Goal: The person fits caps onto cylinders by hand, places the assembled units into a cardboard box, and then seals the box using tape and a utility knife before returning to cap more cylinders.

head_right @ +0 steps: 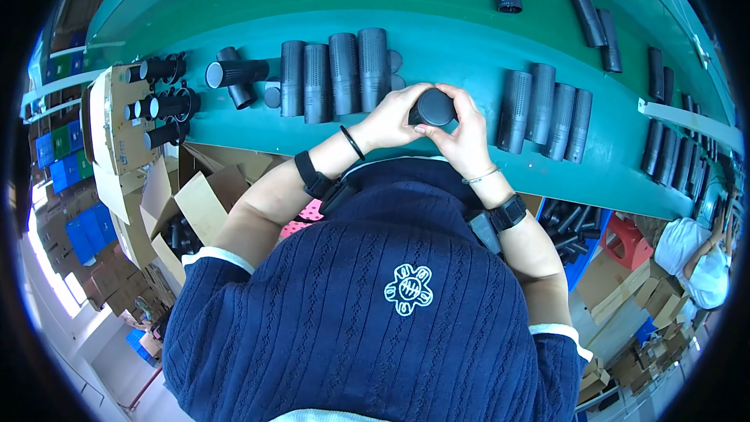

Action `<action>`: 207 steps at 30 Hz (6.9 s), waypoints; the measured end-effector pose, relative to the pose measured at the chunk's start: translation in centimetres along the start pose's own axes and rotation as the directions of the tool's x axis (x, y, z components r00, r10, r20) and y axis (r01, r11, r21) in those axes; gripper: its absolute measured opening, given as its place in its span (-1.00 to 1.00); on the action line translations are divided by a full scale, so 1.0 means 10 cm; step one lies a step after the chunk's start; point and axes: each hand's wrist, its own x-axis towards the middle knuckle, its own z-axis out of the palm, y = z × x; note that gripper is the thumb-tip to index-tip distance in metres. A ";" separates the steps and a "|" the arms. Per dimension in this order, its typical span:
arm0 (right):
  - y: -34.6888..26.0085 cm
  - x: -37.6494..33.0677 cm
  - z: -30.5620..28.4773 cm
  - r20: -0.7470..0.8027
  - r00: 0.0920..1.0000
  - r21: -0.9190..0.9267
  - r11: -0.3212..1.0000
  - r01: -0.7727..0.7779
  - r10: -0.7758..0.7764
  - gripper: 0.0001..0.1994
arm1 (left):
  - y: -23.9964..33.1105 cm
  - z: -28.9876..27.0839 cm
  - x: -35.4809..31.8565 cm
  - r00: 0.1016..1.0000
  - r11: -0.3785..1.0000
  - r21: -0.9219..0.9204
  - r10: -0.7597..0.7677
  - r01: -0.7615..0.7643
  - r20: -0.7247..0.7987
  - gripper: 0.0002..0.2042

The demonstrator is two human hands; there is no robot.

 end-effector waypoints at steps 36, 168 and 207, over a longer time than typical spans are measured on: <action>0.20 0.13 -0.44 0.459 0.836 0.172 0.894 -0.415 0.300 -0.57 | 0.27 0.04 0.16 0.904 0.817 0.575 -0.220 -0.034 0.366 -0.56; 0.65 0.93 -0.11 0.157 0.986 -0.034 0.998 -0.045 0.050 -0.84 | 0.07 -0.39 -0.56 0.931 0.717 -0.631 -0.363 0.296 0.024 -0.39; -0.33 -0.20 -0.43 0.249 0.957 -0.082 0.982 0.171 -0.146 -0.48 | 0.14 0.16 -0.30 0.984 0.968 -0.195 -0.140 0.159 0.107 -0.36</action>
